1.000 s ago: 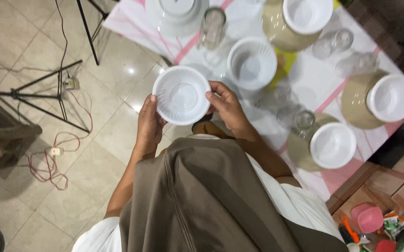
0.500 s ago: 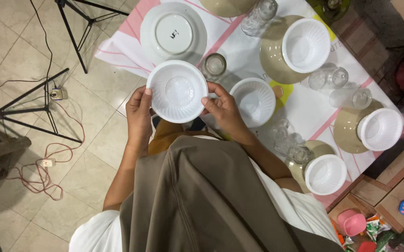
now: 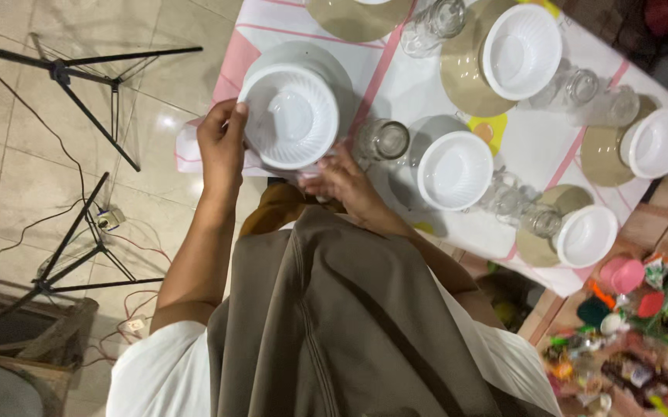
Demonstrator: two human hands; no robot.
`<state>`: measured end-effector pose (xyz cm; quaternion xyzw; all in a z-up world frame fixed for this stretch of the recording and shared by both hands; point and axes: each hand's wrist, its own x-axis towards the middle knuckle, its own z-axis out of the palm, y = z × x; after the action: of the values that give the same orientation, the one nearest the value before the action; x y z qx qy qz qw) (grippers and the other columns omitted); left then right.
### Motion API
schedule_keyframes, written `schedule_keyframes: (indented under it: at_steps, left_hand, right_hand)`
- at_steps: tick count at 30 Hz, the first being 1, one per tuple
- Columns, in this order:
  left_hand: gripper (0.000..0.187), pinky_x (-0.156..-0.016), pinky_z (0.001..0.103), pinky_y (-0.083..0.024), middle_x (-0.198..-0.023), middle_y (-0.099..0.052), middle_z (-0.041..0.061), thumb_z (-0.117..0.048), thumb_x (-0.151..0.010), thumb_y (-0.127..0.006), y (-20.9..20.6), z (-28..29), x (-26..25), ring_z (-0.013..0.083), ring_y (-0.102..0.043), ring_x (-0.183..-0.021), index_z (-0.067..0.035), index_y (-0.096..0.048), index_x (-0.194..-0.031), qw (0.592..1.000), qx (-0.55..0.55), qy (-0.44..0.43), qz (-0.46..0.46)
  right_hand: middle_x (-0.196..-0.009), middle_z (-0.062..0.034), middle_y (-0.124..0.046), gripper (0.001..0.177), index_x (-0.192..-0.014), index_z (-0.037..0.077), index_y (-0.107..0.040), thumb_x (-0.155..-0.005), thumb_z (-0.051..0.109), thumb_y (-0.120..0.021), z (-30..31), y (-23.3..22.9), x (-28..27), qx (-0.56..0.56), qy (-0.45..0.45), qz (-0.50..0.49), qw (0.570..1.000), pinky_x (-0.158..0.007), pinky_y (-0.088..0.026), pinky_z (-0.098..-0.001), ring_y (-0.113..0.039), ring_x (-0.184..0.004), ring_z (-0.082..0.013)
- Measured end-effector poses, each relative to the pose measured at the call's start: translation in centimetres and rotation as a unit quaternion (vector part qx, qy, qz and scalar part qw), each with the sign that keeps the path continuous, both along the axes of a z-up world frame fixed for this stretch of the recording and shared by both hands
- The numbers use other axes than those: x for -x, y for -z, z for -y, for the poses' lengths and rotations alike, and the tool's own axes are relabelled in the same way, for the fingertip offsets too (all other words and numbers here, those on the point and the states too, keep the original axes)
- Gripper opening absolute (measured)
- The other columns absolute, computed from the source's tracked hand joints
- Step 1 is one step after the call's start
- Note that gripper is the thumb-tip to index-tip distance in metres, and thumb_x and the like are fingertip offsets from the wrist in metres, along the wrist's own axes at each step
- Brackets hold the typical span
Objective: The person wipes white bowls with a pink cloth and places them onto plates and coasters arranged on a dining table.
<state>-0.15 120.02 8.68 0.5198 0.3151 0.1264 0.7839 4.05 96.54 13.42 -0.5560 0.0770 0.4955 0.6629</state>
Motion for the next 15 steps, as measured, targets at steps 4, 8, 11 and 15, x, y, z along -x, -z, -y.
schedule_keyframes:
  at_steps: [4,8,11,15]
  left_hand:
    - [0.024,-0.055,0.022,-0.043,-0.08,-0.064,-0.003,-0.025,-0.103,-0.069,0.9,-1.2,-2.5,0.0037,-0.052,-0.064,-0.003,-0.072,-0.11,0.996,-0.041,0.075,-0.036]
    - [0.025,-0.057,0.022,-0.044,-0.086,-0.067,-0.003,-0.027,-0.103,-0.071,1.6,-1.4,-3.7,0.0039,-0.054,-0.066,-0.003,-0.072,-0.109,0.993,-0.045,0.111,-0.005]
    - [0.028,-0.058,0.022,-0.046,-0.082,-0.064,-0.003,-0.029,-0.102,-0.072,1.9,-1.7,-4.5,0.0042,-0.053,-0.066,-0.003,-0.072,-0.109,0.992,-0.03,0.116,-0.027]
    - [0.029,-0.062,0.022,-0.051,-0.085,-0.067,-0.003,-0.031,-0.102,-0.071,2.2,-2.1,-4.8,0.004,-0.058,-0.068,-0.003,-0.071,-0.109,0.988,-0.008,0.156,-0.012]
  right_hand:
    - [-0.124,-0.0188,-0.054,0.07,-0.161,0.014,-0.016,-0.105,0.024,-0.056,-2.2,0.7,-0.4,0.067,0.083,0.043,0.993,-0.087,-0.063,-0.0366,-0.073,-0.102,-0.0251]
    - [-0.126,-0.0208,-0.057,0.082,-0.164,0.015,-0.003,-0.101,0.02,-0.056,-2.5,1.5,0.3,0.081,0.114,0.128,0.982,-0.084,-0.063,-0.0356,-0.072,-0.1,-0.0248]
    - [-0.128,-0.0198,-0.055,0.088,-0.162,0.017,0.009,-0.103,0.018,-0.056,-2.5,2.0,0.1,0.102,0.134,0.15,0.974,-0.084,-0.064,-0.0357,-0.074,-0.101,-0.0249]
    - [-0.124,-0.021,-0.061,0.088,-0.166,0.017,0.007,-0.104,0.015,-0.056,-2.1,3.0,0.4,0.097,0.132,0.172,0.971,-0.085,-0.061,-0.0336,-0.072,-0.101,-0.0221]
